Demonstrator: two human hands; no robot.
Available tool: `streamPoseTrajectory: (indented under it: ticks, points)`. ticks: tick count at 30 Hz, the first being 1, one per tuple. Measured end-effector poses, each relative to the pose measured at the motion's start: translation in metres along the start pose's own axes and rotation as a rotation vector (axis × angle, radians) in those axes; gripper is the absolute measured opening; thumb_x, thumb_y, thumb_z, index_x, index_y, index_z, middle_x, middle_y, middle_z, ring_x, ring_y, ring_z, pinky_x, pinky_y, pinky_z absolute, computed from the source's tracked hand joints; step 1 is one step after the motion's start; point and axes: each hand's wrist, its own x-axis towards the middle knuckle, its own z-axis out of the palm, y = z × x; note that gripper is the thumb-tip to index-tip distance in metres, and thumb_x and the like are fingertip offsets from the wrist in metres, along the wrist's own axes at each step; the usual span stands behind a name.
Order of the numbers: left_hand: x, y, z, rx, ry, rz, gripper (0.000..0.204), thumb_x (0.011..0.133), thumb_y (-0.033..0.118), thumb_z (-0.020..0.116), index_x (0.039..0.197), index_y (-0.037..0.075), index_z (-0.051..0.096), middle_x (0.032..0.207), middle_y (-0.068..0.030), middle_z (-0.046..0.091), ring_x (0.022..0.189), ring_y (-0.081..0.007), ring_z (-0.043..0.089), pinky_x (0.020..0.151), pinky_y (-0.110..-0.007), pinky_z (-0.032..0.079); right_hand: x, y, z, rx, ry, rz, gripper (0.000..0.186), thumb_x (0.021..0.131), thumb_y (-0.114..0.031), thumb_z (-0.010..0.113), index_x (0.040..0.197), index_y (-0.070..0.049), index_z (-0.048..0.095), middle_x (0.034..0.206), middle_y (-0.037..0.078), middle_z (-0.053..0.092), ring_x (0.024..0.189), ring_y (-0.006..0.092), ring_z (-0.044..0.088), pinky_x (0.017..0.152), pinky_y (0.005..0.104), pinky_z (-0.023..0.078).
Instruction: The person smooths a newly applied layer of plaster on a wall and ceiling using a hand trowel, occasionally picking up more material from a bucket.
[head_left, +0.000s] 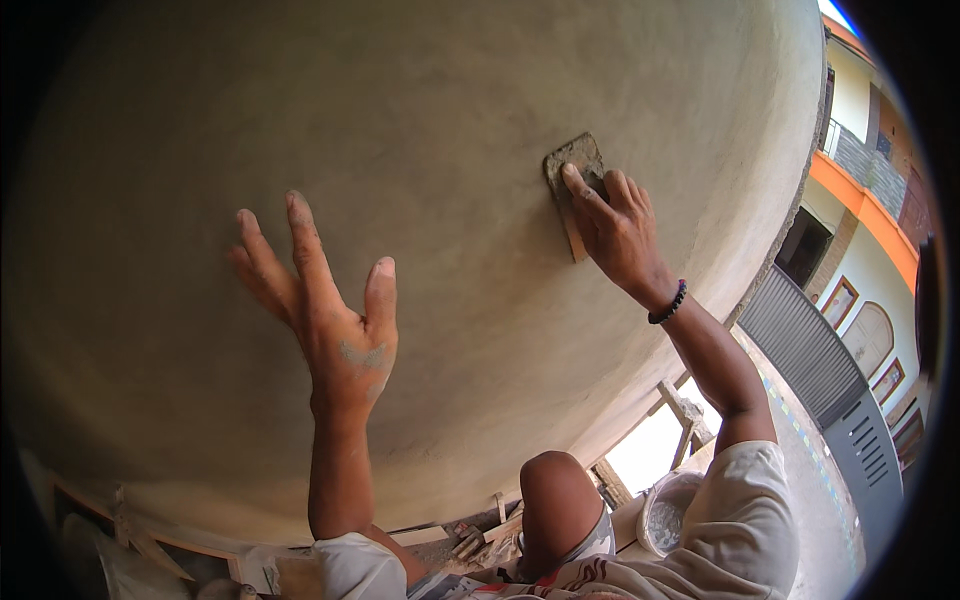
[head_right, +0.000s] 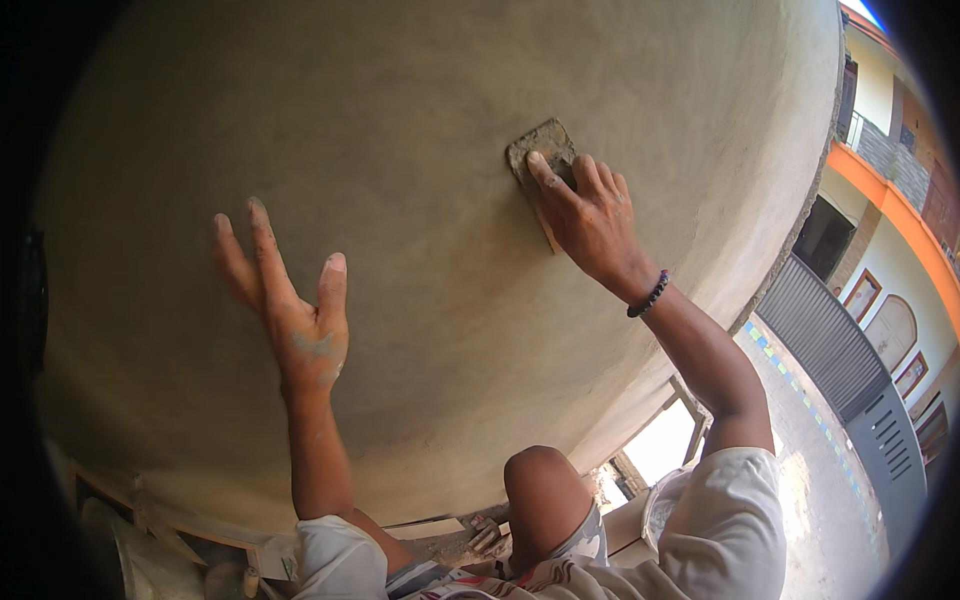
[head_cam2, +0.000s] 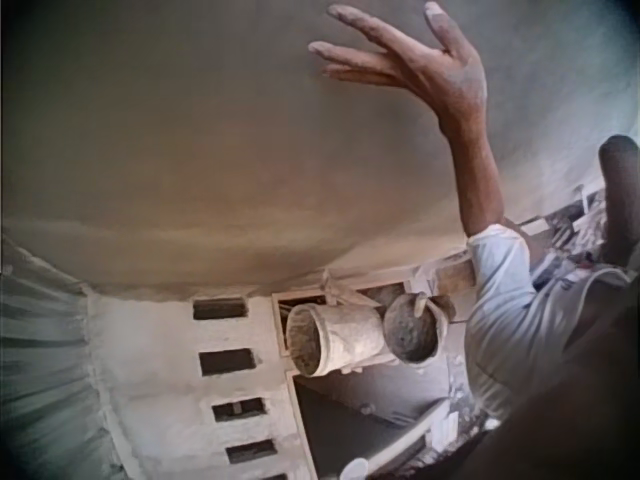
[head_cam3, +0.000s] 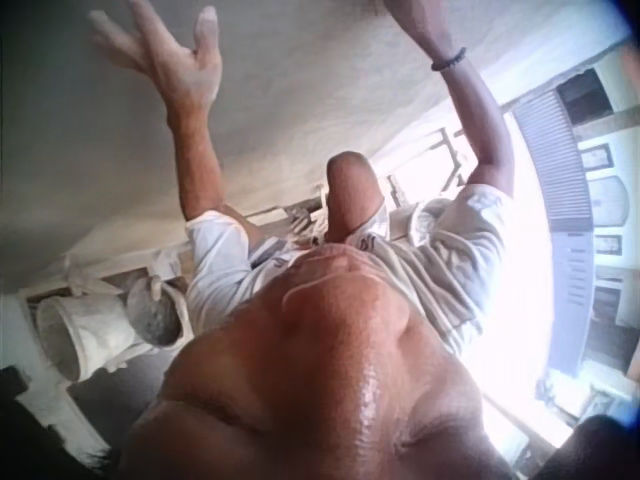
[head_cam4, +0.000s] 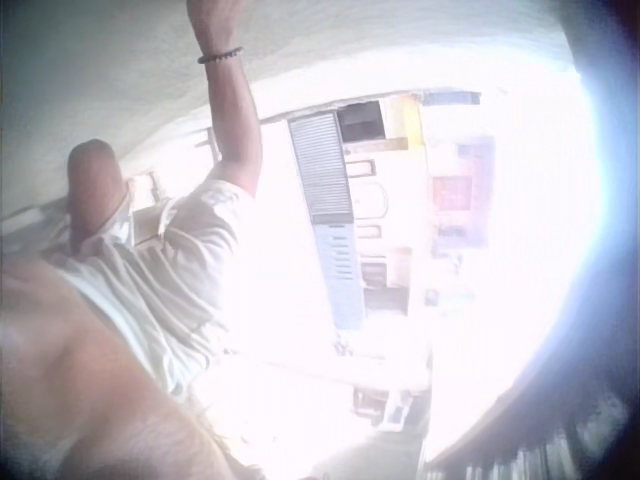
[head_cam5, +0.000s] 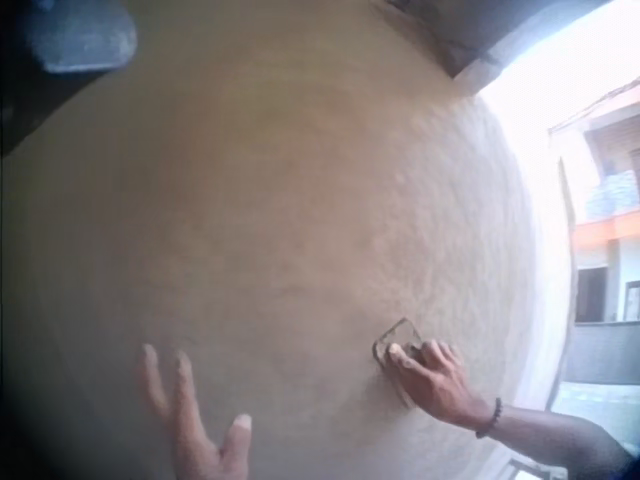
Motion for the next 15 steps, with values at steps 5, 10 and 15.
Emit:
streamPoseTrajectory:
  ticks: [5, 10, 15]
  points:
    - [-0.002, 0.002, 0.000, -0.056, 0.002, -0.036, 0.079, 0.090, 0.022, 0.066, 0.155, 0.005, 0.026, 0.162, -0.0257, 0.002, 0.149, -0.0444, 0.002, 0.117, -0.059, 0.013, -0.004, 0.007, -0.002, -0.024, 0.018, 0.021, 0.056, 0.081, -0.014, 0.073, 0.135, -0.023, 0.060, 0.089, 0.004, 0.046, 0.080, 0.0198, 0.049, 0.070, 0.0341, 0.036]
    - [-0.001, -0.006, 0.006, -0.003, -0.055, -0.049, 0.081, 0.089, 0.025, 0.066, 0.156, 0.007, 0.024, 0.161, -0.0264, -0.003, 0.146, -0.0543, -0.003, 0.114, -0.067, 0.011, 0.003, -0.008, 0.000, 0.064, 0.048, 0.038, 0.056, 0.082, -0.012, 0.071, 0.136, -0.021, 0.059, 0.088, 0.004, 0.046, 0.080, 0.0213, 0.049, 0.070, 0.0351, 0.036]
    - [0.002, -0.007, 0.001, -0.036, -0.005, 0.009, 0.081, 0.089, 0.028, 0.066, 0.156, 0.006, 0.024, 0.160, -0.0284, -0.005, 0.143, -0.0586, -0.004, 0.112, -0.071, 0.009, -0.024, 0.007, 0.003, -0.004, -0.004, -0.035, 0.057, 0.083, -0.012, 0.070, 0.137, -0.021, 0.057, 0.088, 0.005, 0.046, 0.081, 0.0222, 0.049, 0.071, 0.0357, 0.036]
